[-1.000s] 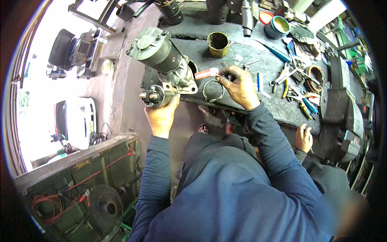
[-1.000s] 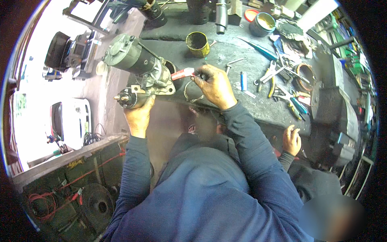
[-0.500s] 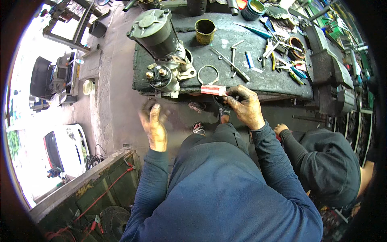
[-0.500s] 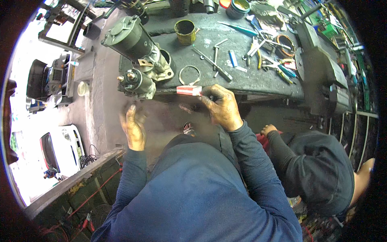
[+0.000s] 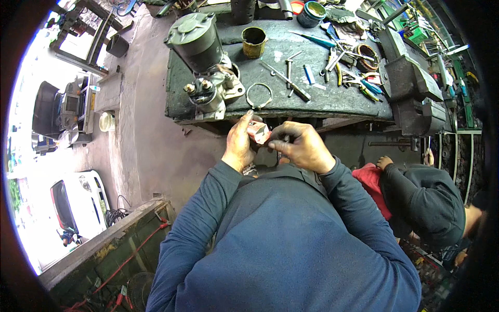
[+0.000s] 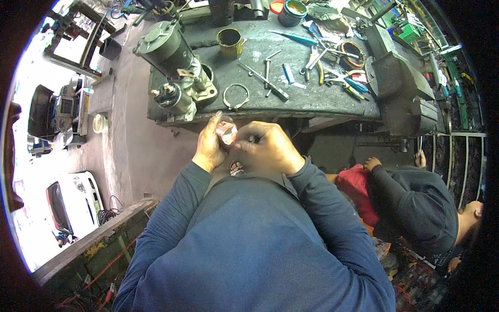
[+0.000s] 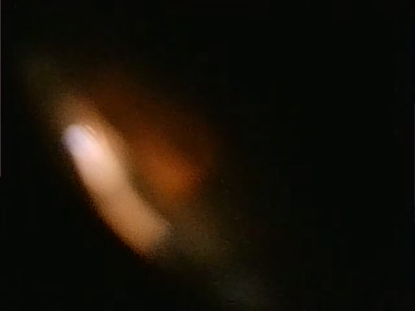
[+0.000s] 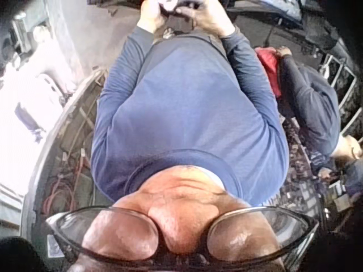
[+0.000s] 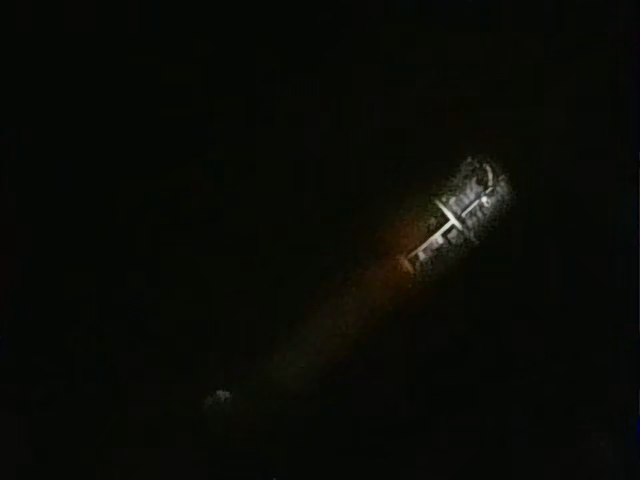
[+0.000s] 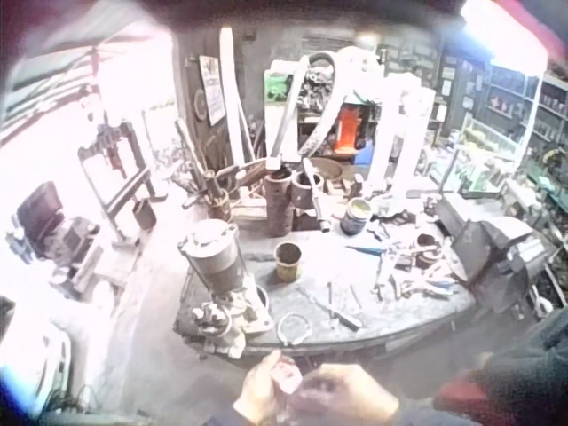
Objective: The person disassembles a starter motor on a workbench, removes a pin with a punch and hammer, and then reassembles the unit using a screwdriver and other hand tools. The person handles the motor housing, pin, and various fasteners throughout the process.
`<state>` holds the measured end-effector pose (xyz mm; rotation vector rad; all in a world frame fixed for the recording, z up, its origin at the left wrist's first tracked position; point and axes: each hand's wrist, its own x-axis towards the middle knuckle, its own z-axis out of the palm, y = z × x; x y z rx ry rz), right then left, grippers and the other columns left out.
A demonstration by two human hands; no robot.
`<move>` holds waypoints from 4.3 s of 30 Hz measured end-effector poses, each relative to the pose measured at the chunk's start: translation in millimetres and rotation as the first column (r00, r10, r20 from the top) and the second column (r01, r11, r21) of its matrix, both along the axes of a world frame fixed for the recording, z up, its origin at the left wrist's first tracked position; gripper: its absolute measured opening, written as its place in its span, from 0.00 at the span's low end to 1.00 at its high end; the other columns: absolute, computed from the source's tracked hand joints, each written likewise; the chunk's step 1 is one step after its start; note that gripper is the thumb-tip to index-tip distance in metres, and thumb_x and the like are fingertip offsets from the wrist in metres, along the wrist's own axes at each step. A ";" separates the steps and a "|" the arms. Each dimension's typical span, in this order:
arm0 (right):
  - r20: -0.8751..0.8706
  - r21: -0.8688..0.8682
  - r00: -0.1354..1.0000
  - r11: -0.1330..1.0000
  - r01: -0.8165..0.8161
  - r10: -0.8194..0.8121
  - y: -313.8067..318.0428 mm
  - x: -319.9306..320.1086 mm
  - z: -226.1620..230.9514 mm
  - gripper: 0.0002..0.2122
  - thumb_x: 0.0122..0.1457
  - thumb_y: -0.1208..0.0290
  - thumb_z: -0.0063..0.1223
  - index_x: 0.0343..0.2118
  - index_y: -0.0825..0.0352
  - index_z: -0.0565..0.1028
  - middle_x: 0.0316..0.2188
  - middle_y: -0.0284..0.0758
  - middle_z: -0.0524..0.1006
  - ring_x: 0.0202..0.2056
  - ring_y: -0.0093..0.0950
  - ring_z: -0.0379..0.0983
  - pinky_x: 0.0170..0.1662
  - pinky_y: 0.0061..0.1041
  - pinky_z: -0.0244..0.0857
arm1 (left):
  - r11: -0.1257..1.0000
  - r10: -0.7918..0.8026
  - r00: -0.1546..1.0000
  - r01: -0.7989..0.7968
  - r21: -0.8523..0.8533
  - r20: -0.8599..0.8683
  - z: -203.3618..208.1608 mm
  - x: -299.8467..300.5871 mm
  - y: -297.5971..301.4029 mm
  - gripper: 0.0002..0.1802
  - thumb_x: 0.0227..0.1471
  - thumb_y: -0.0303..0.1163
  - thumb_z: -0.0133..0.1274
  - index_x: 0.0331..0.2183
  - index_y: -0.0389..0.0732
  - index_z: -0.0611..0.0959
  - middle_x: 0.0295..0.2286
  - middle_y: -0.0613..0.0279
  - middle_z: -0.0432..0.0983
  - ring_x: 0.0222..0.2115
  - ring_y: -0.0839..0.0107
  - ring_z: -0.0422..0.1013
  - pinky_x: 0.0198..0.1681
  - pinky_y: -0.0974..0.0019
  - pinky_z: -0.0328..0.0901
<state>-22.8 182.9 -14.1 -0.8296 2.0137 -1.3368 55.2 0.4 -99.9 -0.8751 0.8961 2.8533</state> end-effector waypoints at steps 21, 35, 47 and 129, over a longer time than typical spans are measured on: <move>0.291 -0.122 0.955 0.992 -0.014 0.049 72.2 -173.3 -16.2 0.14 0.58 0.67 0.68 0.40 0.74 0.83 0.26 0.33 0.80 0.32 0.19 0.73 0.37 0.27 0.70 | 0.916 -0.221 0.975 0.198 0.348 0.028 23.6 -126.2 68.3 0.23 0.66 0.55 0.53 0.33 0.44 0.79 0.23 0.66 0.73 0.19 0.77 0.66 0.17 0.74 0.55; -0.089 0.051 0.992 0.995 -0.081 0.086 55.6 -179.0 4.0 0.18 0.60 0.64 0.65 0.48 0.71 0.83 0.34 0.49 0.84 0.37 0.38 0.83 0.43 0.36 0.74 | 0.889 0.222 0.975 -0.204 -0.409 -0.004 26.9 -158.8 75.4 0.18 0.72 0.47 0.47 0.39 0.42 0.79 0.30 0.63 0.80 0.25 0.74 0.73 0.23 0.71 0.62; -0.762 -0.075 0.634 0.991 0.113 -0.130 30.1 -104.3 -39.3 0.26 0.53 0.73 0.66 0.57 0.60 0.77 0.29 0.35 0.70 0.30 0.37 0.73 0.32 0.36 0.72 | 0.952 0.271 0.961 -0.277 -0.134 -0.059 19.2 -150.3 60.9 0.13 0.70 0.38 0.51 0.42 0.37 0.78 0.38 0.56 0.81 0.38 0.66 0.78 0.44 0.60 0.74; 0.433 0.091 0.834 0.937 0.337 -0.342 -7.1 -171.7 -30.9 0.08 0.64 0.71 0.63 0.37 0.72 0.82 0.26 0.30 0.80 0.25 0.18 0.72 0.28 0.23 0.66 | 0.984 0.125 0.973 -0.146 -0.099 -0.193 -18.0 -137.4 58.4 0.26 0.54 0.12 0.60 0.48 0.46 0.70 0.42 0.61 0.78 0.42 0.66 0.78 0.43 0.63 0.75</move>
